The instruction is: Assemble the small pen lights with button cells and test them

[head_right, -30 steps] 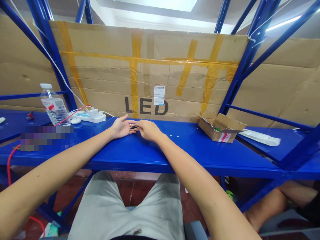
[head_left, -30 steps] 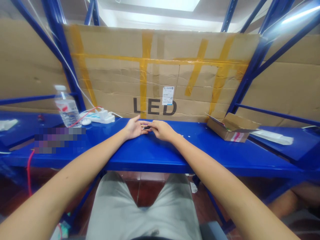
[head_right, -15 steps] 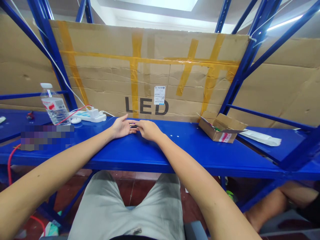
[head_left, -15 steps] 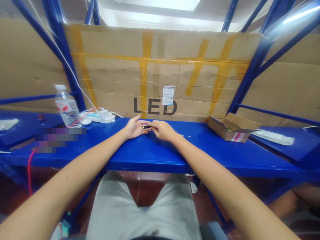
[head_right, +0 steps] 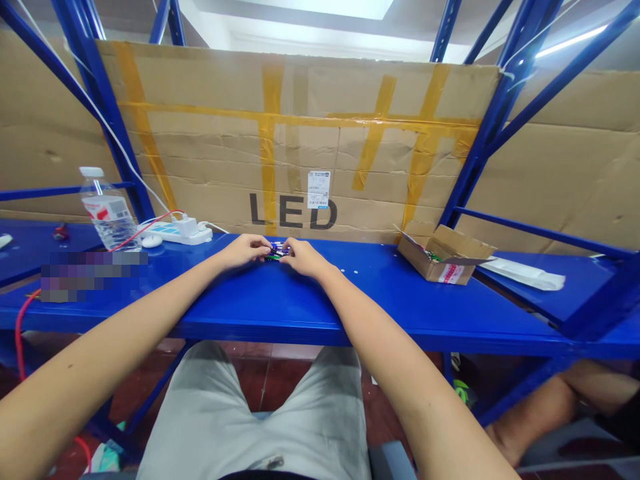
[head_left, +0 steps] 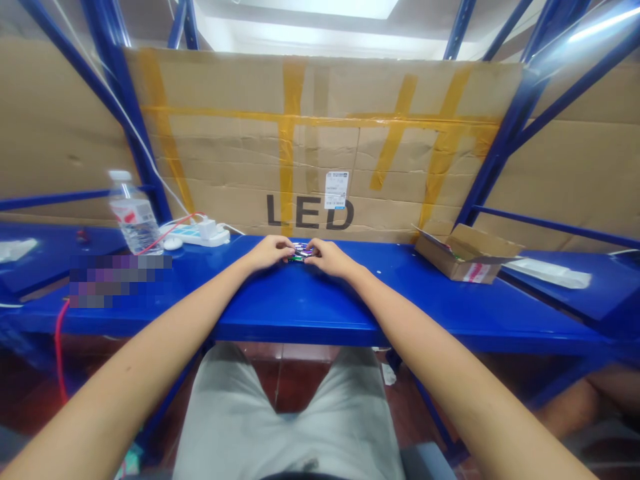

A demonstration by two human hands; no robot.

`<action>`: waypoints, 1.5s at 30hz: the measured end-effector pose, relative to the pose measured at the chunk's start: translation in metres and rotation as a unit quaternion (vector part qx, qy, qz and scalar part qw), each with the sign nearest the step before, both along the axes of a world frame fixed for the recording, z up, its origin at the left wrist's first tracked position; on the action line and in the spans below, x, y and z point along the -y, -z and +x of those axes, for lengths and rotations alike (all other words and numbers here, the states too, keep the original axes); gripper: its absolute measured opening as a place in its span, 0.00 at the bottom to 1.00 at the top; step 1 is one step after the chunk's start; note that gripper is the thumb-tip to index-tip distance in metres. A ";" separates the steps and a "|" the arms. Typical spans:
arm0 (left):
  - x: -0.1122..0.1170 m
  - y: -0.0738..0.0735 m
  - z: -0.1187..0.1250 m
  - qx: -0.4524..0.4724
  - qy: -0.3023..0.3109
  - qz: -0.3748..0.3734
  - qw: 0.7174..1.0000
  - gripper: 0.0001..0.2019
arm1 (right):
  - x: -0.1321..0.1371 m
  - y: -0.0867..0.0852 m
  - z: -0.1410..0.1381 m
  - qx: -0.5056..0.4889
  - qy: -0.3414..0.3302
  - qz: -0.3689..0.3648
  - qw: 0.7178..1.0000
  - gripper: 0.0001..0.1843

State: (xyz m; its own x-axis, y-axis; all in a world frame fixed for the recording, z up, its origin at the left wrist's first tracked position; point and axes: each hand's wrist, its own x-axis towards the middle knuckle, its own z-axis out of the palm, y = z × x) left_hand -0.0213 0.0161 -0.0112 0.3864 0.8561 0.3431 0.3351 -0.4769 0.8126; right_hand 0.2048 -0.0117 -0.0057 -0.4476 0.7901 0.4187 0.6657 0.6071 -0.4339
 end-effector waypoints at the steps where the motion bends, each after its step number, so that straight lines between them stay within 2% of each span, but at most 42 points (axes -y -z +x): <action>1: -0.001 0.000 -0.002 -0.019 -0.011 0.015 1.000 0.09 | -0.002 0.000 0.002 0.001 -0.001 -0.002 1.000 0.08; 3: -0.002 0.001 -0.004 -0.056 -0.029 0.043 0.997 0.09 | -0.004 0.001 0.005 0.007 -0.004 0.003 1.000 0.04; 7: -0.002 0.005 -0.006 -0.092 -0.028 0.090 0.991 0.07 | -0.003 -0.002 0.007 0.039 0.000 -0.003 0.999 0.06; 11: -0.004 0.008 -0.007 -0.130 -0.017 0.095 0.987 0.06 | 0.001 -0.006 0.007 0.084 0.013 -0.053 0.995 0.05; 15: -0.006 0.012 -0.005 -0.148 -0.037 0.104 0.983 0.05 | 0.001 -0.005 0.009 0.084 0.019 -0.061 0.994 0.06; 18: -0.006 0.015 -0.002 -0.153 -0.062 0.104 0.981 0.04 | -0.003 -0.001 0.010 0.077 0.036 -0.052 0.995 0.11; 21: -0.006 0.017 0.001 -0.139 -0.096 0.118 0.979 0.05 | -0.010 0.003 0.013 0.081 0.086 -0.041 0.992 0.18; 23: -0.008 0.016 0.001 -0.124 -0.113 0.126 0.978 0.07 | -0.017 0.005 0.017 0.086 0.124 -0.034 0.988 0.16; 27: -0.016 0.015 -0.012 -0.124 -0.166 0.106 0.973 0.08 | -0.032 0.008 0.031 0.094 0.174 -0.055 0.979 0.05; 30: -0.026 0.018 -0.026 -0.118 -0.218 0.073 0.966 0.11 | -0.041 0.009 0.044 0.094 0.197 -0.088 0.972 0.04; 32: -0.030 0.019 -0.033 -0.101 -0.224 0.057 0.968 0.13 | -0.044 0.011 0.050 0.083 0.189 -0.098 0.973 0.05; 35: -0.030 0.017 -0.036 -0.183 -0.238 0.053 0.952 0.08 | -0.047 0.012 0.054 0.060 0.176 -0.115 0.976 0.06; 37: -0.027 0.014 -0.034 -0.287 -0.249 0.058 0.923 0.03 | -0.047 0.013 0.054 0.045 0.175 -0.125 0.976 0.07; 39: -0.024 0.010 -0.033 -0.356 -0.245 0.065 0.899 0.04 | -0.046 0.013 0.054 0.033 0.173 -0.130 0.976 0.07; 45: -0.021 0.006 -0.033 -0.384 -0.227 0.070 0.892 0.06 | -0.044 0.011 0.054 0.021 0.174 -0.136 0.975 0.08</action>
